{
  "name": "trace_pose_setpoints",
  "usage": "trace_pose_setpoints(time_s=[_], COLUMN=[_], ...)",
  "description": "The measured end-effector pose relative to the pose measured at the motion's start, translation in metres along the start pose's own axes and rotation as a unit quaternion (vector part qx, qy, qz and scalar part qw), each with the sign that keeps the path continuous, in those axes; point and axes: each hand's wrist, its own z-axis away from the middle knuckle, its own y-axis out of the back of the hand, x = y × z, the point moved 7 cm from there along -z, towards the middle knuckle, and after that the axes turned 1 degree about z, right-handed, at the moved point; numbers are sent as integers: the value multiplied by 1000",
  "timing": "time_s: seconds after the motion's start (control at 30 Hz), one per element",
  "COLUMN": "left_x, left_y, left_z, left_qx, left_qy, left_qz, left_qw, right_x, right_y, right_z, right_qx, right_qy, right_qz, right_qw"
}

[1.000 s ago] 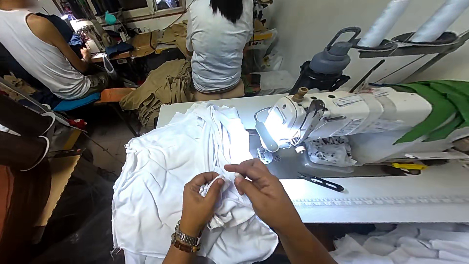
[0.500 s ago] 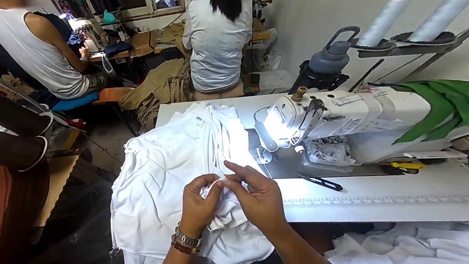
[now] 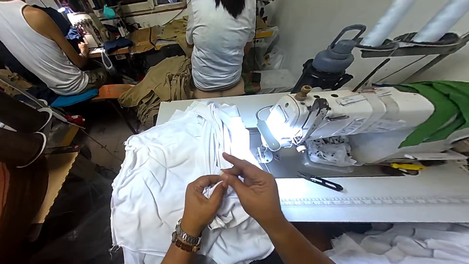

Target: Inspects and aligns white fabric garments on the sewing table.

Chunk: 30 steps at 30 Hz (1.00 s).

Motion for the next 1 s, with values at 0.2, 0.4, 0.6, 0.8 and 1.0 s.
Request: trace_pose_setpoints(time_s=[0.2,0.4,0.6,0.8,1.0], left_x=[-1,-4,-5,20,20], left_y=[1,0,6,-34,-94], left_z=[1,3,3,17,57], left_qx=[7,10,47,-47,-118], left_qy=[6,5,25,-114,-239], left_qz=[5,-7,17,-286,-463], left_qw=[1000,1000,998,950,845], right_x=[5,5,14,33,10], right_y=[8,-7,15,3,-85], right_z=[10,1,-22,-52,-122], right_qx=[6,-16,24,7,-210], right_qy=[3,-7,-95,-359,-280], right_qz=[24,52,-159,-284,-180], right_qw=[1000,999,982,889,919])
